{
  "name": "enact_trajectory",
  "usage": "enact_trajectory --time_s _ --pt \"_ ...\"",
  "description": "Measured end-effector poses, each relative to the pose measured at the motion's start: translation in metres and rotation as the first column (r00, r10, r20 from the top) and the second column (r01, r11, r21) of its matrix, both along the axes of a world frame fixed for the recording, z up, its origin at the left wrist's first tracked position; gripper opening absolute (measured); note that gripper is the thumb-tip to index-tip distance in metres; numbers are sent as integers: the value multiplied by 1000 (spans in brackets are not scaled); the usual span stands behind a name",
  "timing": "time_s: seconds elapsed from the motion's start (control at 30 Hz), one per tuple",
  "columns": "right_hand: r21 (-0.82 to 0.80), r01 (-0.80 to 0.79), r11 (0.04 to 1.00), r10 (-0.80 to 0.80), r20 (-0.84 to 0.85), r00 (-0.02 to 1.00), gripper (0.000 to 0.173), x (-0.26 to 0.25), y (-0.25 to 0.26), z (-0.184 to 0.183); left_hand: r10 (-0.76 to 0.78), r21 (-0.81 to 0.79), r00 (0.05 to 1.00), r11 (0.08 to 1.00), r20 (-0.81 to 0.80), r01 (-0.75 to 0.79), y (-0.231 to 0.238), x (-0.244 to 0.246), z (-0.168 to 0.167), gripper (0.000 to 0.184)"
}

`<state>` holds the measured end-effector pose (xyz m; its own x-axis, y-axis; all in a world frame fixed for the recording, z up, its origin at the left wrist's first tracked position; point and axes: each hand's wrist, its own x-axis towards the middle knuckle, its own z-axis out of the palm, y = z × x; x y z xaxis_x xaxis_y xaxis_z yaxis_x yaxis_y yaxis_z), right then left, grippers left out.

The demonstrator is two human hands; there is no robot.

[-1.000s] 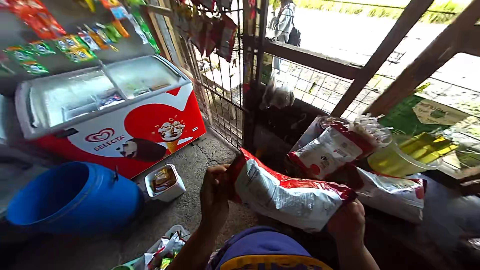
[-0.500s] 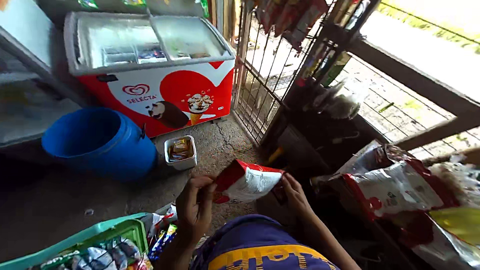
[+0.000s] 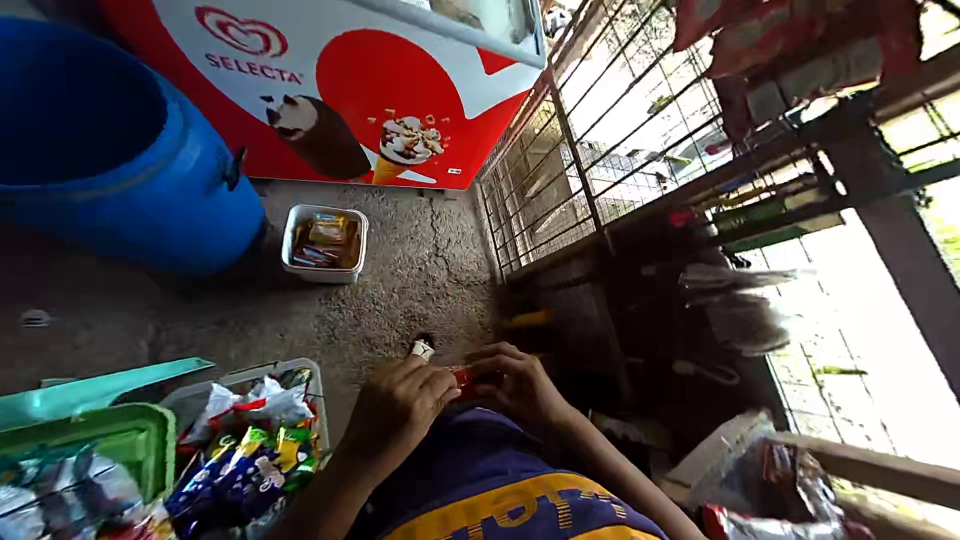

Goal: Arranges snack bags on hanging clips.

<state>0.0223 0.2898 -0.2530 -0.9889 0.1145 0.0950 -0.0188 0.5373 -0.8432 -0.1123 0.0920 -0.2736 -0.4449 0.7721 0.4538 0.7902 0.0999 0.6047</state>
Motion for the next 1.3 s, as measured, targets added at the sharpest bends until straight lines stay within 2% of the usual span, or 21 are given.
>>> enact_trajectory --time_s 0.07,0.2,0.3,0.57,0.73,0.93,1.17,1.3 --pt "-20 -29 999 29 -4 1000 16 -25 20 1 28 4 999 1000 33 -29 22 -16 1 33" --pt "95 -148 984 155 -80 985 15 -77 69 9 73 17 992 997 99 -75 61 -53 3 34" --pt "126 -146 981 159 -101 982 12 -103 95 12 41 46 982 998 182 -51 84 -78 -1 31" --pt "91 13 996 -7 -69 998 10 -150 166 8 8 59 949 998 316 -28 143 -168 -15 31" --pt "174 127 976 -112 -90 990 11 -184 203 16 -149 123 898 987 415 107 197 -229 -15 29" --pt "272 217 938 -186 -133 973 11 -223 247 28 -344 189 857 938 383 291 260 -299 -1 31" --pt "278 401 873 -362 -183 914 11 -232 295 34 -464 213 811 886 356 413 342 -330 10 29" --pt "200 448 871 -443 -71 894 16 -224 337 37 -494 181 810 869 316 460 389 -329 12 27"
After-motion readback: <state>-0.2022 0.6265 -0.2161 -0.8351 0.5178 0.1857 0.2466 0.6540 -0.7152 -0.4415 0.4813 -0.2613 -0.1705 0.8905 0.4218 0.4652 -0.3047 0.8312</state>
